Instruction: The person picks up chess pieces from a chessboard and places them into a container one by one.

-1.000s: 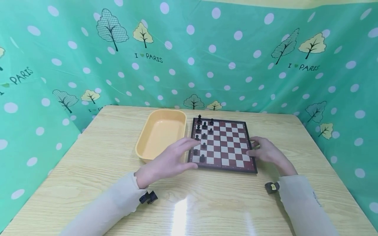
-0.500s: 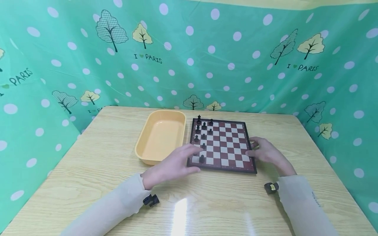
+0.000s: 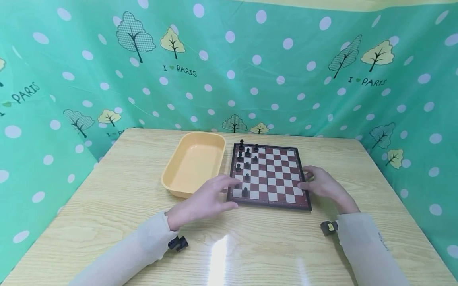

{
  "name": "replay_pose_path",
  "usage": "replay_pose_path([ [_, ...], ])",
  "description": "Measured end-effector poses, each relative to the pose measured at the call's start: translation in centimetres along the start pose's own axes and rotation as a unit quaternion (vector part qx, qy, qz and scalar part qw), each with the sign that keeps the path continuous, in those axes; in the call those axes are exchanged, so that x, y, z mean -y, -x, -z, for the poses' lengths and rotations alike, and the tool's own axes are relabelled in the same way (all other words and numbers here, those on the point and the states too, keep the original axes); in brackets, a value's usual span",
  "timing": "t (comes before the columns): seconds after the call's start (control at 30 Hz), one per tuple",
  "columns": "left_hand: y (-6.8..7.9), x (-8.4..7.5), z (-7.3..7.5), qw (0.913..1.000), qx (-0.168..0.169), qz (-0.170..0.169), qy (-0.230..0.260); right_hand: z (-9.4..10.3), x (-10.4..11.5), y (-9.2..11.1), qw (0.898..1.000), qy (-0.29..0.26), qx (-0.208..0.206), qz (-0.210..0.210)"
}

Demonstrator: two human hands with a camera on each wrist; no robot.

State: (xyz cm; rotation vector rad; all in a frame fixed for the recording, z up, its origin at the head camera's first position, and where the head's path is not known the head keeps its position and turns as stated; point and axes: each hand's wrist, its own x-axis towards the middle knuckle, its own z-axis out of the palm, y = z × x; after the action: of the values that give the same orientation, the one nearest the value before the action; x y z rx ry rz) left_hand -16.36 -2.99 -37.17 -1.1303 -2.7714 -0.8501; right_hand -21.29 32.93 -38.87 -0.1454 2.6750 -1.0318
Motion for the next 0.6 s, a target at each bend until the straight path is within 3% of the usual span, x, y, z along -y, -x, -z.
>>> replay_pose_path([
  [0.33, 0.6, 0.6, 0.6, 0.9998, -0.015, 0.007, 0.011, 0.0, 0.3, 0.2, 1.0, -0.003, -0.001, 0.008],
  [0.5, -0.2, 0.1, 0.2, 0.9996, -0.019, 0.006, 0.02, 0.0, 0.2, 0.1, 1.0, -0.001, -0.001, 0.01],
  [0.6, -1.0, -0.2, -0.3, 0.9989, -0.016, 0.023, 0.037, 0.0, 0.0, -0.1, 1.0, -0.001, 0.0, 0.006],
])
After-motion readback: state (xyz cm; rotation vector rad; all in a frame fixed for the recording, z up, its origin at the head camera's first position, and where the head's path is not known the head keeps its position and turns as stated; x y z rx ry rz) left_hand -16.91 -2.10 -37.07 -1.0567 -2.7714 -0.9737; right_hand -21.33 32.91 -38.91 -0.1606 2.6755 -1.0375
